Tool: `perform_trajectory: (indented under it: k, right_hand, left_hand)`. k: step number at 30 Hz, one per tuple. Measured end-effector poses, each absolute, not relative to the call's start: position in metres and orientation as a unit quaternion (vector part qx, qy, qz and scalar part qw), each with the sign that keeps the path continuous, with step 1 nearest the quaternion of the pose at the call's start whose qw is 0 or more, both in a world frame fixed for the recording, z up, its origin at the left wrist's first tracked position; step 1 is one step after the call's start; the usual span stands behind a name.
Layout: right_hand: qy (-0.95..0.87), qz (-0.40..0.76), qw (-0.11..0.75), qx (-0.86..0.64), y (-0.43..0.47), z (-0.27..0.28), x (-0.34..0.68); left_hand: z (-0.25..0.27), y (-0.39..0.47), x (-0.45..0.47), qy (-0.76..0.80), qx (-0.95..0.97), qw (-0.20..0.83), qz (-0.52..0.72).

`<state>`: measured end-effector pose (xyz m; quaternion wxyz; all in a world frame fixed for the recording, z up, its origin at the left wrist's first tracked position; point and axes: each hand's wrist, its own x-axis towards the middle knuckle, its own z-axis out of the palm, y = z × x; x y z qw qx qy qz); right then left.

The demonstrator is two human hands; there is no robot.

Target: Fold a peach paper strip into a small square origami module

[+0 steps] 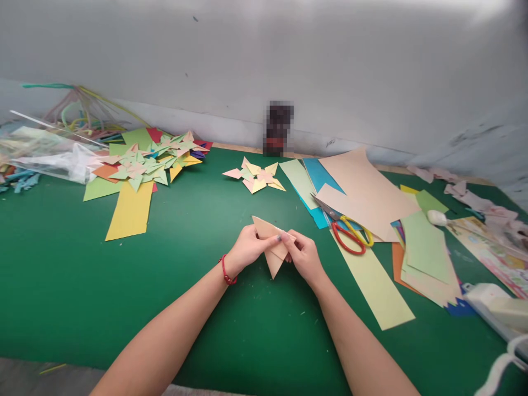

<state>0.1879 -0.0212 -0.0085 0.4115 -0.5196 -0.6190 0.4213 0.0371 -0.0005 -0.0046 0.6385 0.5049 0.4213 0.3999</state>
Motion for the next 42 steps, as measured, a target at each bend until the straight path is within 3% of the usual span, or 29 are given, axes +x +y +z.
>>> perform_trajectory:
  k: [13,25,42]
  right_hand:
    - [-0.711,0.391,0.307,-0.497,-0.016,-0.002,0.208]
    - [-0.692,0.458,0.284,-0.481,-0.018,0.002,0.21]
    - [-0.726,0.414,0.262,-0.483,-0.015,-0.001,0.214]
  left_hand:
    - [-0.007,-0.001,0.036,0.418,0.545,0.632,0.358]
    - [-0.01,-0.001,0.036,0.408,0.542,0.642,0.356]
    - [-0.002,-0.001,0.035,0.415,0.563,0.646,0.307]
